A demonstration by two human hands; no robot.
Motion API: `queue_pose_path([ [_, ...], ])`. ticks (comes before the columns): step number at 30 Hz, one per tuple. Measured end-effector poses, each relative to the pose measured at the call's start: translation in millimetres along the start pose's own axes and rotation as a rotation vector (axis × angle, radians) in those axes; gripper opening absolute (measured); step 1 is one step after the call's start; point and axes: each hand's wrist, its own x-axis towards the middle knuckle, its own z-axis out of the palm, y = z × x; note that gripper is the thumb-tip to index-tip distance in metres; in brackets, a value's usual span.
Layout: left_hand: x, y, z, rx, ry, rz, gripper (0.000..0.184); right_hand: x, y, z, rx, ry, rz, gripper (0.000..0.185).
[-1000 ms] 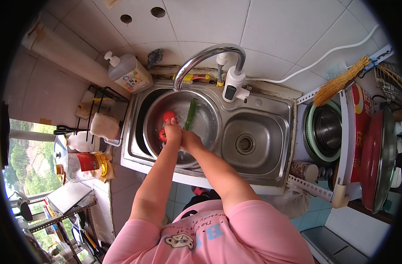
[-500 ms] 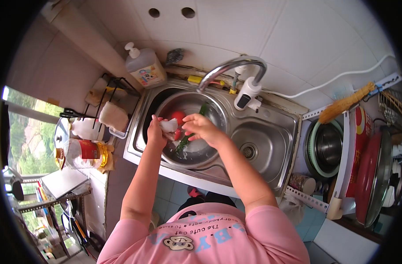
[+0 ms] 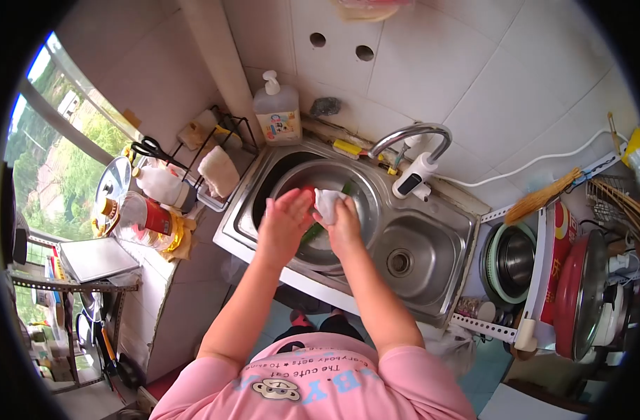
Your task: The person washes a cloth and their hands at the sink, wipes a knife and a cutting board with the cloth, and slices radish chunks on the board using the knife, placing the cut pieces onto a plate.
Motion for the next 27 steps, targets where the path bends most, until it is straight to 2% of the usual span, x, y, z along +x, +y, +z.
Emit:
queue_pose_path([
  [2,-15.1,24.0,-2.9,-0.397,-0.389,0.041,0.061,-25.0,4.3,4.0,0.068,-0.098,0.028,0.030],
  [3,-23.5,27.8,3.7,-0.499,-0.496,-0.001,0.062,-39.3,20.4,5.3,0.434,-0.277,0.187,0.031],
  [4,-30.7,23.8,8.8,-0.612,-0.641,-0.102,0.068,-63.1,10.3,33.2,0.457,-0.189,0.229,0.035],
  [6,-56.8,25.1,15.0,-0.620,-0.753,-0.184,0.072,-111.2,-10.4,89.6,0.506,-0.007,0.303,0.045],
  [7,-63.5,24.9,7.4,-0.609,-0.854,-0.219,0.075,-112.1,-8.3,72.3,0.711,-0.258,0.370,0.045],
  [8,-71.4,25.0,-0.6,-0.599,-0.855,-0.269,0.075,-109.7,-9.9,50.5,0.908,-0.519,0.443,0.046],
  [9,-76.9,27.5,-12.1,-0.555,-0.883,-0.283,0.075,-118.3,-16.1,54.5,0.737,-0.609,0.351,0.046],
  [10,-79.7,30.6,-27.3,-0.505,-0.912,-0.293,0.074,-129.5,-25.1,62.9,0.781,-0.715,0.421,0.046],
  [11,-81.1,31.3,-45.0,-0.441,-0.886,-0.264,0.072,-143.8,-27.9,78.2,0.493,-0.486,0.112,0.044],
  [12,-84.6,30.8,-65.3,-0.337,-0.689,-0.246,0.066,-160.2,-27.2,91.0,0.204,-0.256,-0.190,0.043],
  [14,-105.1,27.0,-62.5,0.059,0.064,-0.158,0.053,-179.6,-19.5,91.6,-0.316,-0.366,-0.498,0.036],
  [15,-113.8,20.9,-66.4,0.166,0.072,-0.191,0.039,-188.6,-10.7,91.3,-0.731,-0.441,-0.791,0.025],
  [16,-136.3,21.2,-52.7,0.062,-0.027,-0.031,0.034,-195.9,3.7,91.9,-1.098,-0.569,-1.020,0.022],
  [18,-169.0,10.7,-57.2,-0.430,-0.171,0.003,0.039,-207.5,34.7,92.6,-1.097,-0.734,-1.024,0.025],
  [19,-184.3,11.6,-53.6,-0.567,-0.065,0.018,0.051,-208.8,33.5,96.0,-1.116,-0.801,-0.988,0.024],
  [20,-199.8,14.8,-53.5,-0.577,-0.062,0.066,0.051,-214.2,30.7,99.4,-1.104,-0.853,-0.997,0.024],
  [22,-244.2,25.1,-51.0,-0.577,-0.026,0.241,0.061,-239.5,13.9,108.2,-1.347,-0.884,-1.043,0.024],
  [23,-262.3,26.2,-52.0,-0.556,-0.075,0.289,0.067,-256.7,5.1,110.8,-1.205,-0.910,-0.997,0.028],
  [24,-288.4,30.6,-39.7,-0.556,-0.008,0.304,0.066,-272.4,-9.0,113.6,-0.952,-1.004,-0.950,0.026],
  [26,-317.7,4.7,-47.4,-0.501,0.017,0.422,0.066,-300.8,-2.8,88.1,-0.157,-1.137,-0.276,0.023],
  [27,-333.1,-6.6,-37.0,-0.529,0.043,0.440,0.064,-315.3,-8.3,87.4,0.120,-1.270,0.141,0.027],
])
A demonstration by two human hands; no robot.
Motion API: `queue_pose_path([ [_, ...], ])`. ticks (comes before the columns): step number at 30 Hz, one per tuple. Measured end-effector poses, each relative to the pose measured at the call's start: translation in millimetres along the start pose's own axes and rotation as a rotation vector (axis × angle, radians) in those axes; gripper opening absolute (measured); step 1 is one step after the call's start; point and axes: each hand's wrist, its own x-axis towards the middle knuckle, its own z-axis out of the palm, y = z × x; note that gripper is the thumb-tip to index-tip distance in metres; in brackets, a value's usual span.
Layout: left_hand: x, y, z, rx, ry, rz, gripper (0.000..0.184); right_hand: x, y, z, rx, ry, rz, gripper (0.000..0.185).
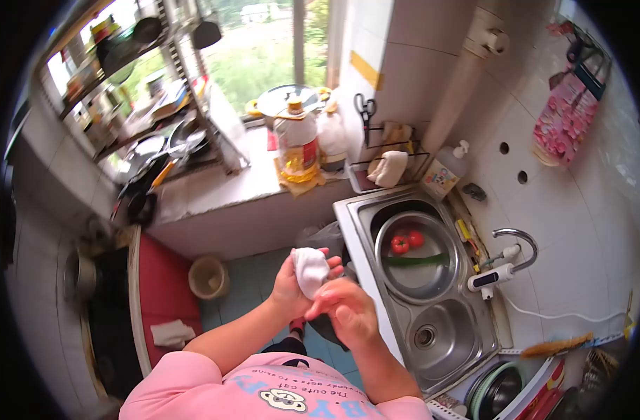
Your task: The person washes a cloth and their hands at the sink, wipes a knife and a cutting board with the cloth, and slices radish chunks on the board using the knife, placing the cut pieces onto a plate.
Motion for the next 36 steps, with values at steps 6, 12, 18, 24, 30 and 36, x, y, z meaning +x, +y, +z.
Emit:
queue_pose_path([
  [6,-113.1,-25.4,-46.9,0.335,0.216,0.149,0.043,-69.6,75.8,17.0,-0.278,0.116,0.447,0.018],
  [12,-212.7,-46.5,2.2,0.366,0.156,0.401,0.060,-94.5,89.8,95.7,-1.257,-0.326,-0.364,0.039],
  [18,-338.3,-16.5,-5.4,0.639,0.318,0.453,0.052,-118.5,118.7,127.4,0.074,0.197,0.538,0.034],
  [24,-465.5,-23.0,-43.0,0.036,-0.450,0.337,0.053,-245.7,174.1,276.4,0.528,-0.083,0.953,0.033],
  [30,-682.5,-42.6,-128.6,0.215,0.183,0.587,0.045,-347.2,224.9,412.9,-0.083,-0.367,0.574,0.015],
  [36,-839.1,-103.0,-187.9,0.421,0.875,0.819,0.023,-485.9,330.6,533.7,-0.482,-1.031,0.348,0.010],
])
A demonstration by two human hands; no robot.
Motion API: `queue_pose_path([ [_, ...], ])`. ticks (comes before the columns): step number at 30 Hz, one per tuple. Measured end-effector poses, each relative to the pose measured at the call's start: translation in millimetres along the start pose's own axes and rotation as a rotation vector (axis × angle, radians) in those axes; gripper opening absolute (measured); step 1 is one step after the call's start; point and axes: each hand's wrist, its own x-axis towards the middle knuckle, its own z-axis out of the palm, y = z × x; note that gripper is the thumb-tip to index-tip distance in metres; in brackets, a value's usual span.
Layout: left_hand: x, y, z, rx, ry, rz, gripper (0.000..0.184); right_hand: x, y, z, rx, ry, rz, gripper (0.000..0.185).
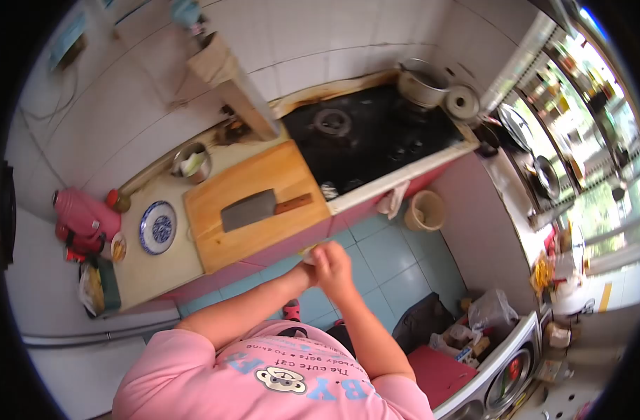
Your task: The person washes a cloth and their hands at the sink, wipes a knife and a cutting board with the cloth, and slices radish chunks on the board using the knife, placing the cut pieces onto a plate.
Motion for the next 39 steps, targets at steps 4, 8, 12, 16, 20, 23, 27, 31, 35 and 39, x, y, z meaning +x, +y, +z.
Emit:
queue_pose_path([
  [4,-60.0,37.8,-85.8,-0.054,0.490,-0.168,0.024,71.0,32.4,53.5,-0.270,-0.140,0.071,0.030],
  [8,-100.0,42.2,-136.2,-0.267,0.548,-0.065,0.022,138.0,90.0,97.3,-0.691,-0.474,-0.122,0.057],
  [12,-112.1,21.1,-166.0,-0.459,0.616,-0.060,0.022,193.3,140.6,121.9,-1.091,-0.872,-0.217,0.037],
  [16,-83.5,-4.2,-172.1,-0.569,0.695,-0.153,0.023,216.6,132.2,137.6,-1.194,-1.129,-0.338,0.028],
  [20,-28.3,-38.1,-161.0,-0.712,0.655,-0.164,0.044,204.1,81.1,139.1,-1.146,-1.409,-0.208,0.029],
  [23,-11.1,-34.9,-140.1,-0.913,0.598,-0.045,0.056,177.0,50.8,135.3,-0.920,-1.474,-0.040,0.039],
  [27,-3.6,-66.5,-129.5,-1.164,0.626,0.309,0.047,153.3,59.0,130.8,-0.634,-1.530,-0.147,0.043],
  [31,-49.3,-28.9,-113.8,-1.053,1.087,0.256,0.033,175.8,67.5,112.1,0.320,-1.046,0.724,0.028],
  [35,-88.4,-34.3,-123.9,-0.808,1.056,0.279,0.029,203.8,60.2,117.3,0.563,-0.768,0.747,0.025],
  [39,-126.1,-16.5,-127.6,-0.546,0.978,0.306,0.026,223.7,33.8,170.3,0.601,-0.726,0.561,0.024],
])
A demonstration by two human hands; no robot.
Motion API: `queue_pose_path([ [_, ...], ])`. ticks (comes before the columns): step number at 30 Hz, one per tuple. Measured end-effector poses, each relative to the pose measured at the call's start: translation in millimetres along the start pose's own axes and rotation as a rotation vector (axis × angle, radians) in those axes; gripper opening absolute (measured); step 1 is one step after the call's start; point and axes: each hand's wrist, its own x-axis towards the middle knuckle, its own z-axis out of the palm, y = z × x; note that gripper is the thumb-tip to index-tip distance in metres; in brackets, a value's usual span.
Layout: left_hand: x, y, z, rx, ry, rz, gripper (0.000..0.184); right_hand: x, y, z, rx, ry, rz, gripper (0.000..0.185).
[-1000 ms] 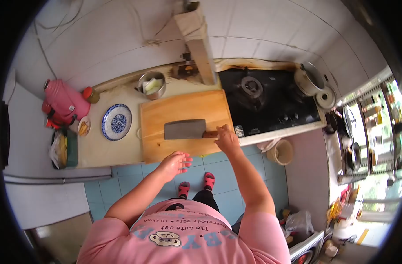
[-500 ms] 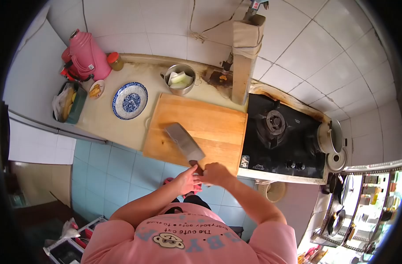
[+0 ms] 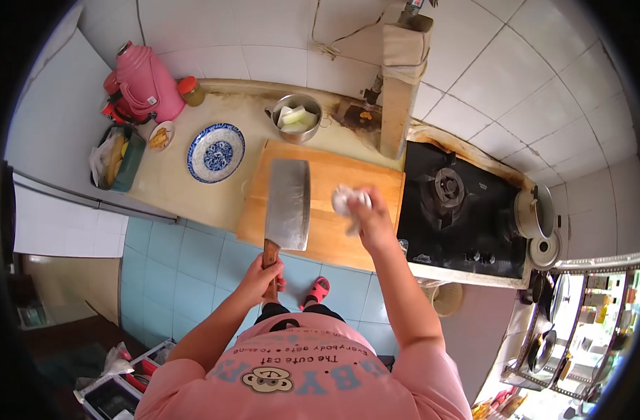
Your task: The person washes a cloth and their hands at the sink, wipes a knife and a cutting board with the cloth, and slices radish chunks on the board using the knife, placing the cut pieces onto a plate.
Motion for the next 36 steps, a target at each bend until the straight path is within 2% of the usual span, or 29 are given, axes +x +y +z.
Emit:
queue_pose_path([
  [2,-2.3,11.5,-6.8,0.075,-0.052,0.030,0.024,30.6,-10.8,38.3,0.014,-0.001,-0.180,0.029],
  [4,-8.2,27.6,-9.8,0.130,-0.144,0.041,0.031,48.3,-35.8,77.4,-0.147,-0.106,-0.310,0.032],
  [5,-11.9,34.1,-8.9,0.163,-0.152,0.055,0.028,56.4,-31.3,83.3,-0.143,-0.098,-0.315,0.032],
  [7,-14.1,44.6,-13.0,0.200,-0.184,0.049,0.028,66.7,-23.3,95.9,-0.891,-0.046,-0.843,0.028],
  [10,-18.8,59.2,-12.6,0.260,-0.212,0.052,0.030,53.4,-32.9,103.6,-1.025,-0.006,-0.780,0.026],
  [11,-22.3,65.0,-11.9,0.293,-0.222,0.042,0.030,55.3,-30.7,105.8,-1.018,0.047,-0.849,0.026],
  [16,-22.2,79.7,-7.4,0.410,-0.239,0.038,0.031,59.1,-18.6,108.4,-0.937,0.078,-0.789,0.027],
  [24,-7.0,98.7,-10.7,0.375,-0.230,0.116,0.022,14.4,14.9,139.1,-0.989,-0.139,-0.945,0.036],
  [28,3.2,96.1,-17.3,0.295,-0.248,0.108,0.021,-17.6,24.0,142.7,-1.030,-0.192,-0.889,0.033],
  [30,2.6,94.8,-13.7,0.130,-0.204,0.081,0.022,-30.1,27.6,136.9,-1.031,-0.185,-0.856,0.031],
  [33,2.1,98.1,-14.3,0.078,-0.234,0.060,0.021,-41.3,22.6,114.4,-1.126,-0.191,-0.832,0.025],
  [36,1.4,97.5,-17.9,0.096,-0.239,0.052,0.021,-33.8,24.5,62.5,-1.201,-0.109,-0.787,0.029],
])
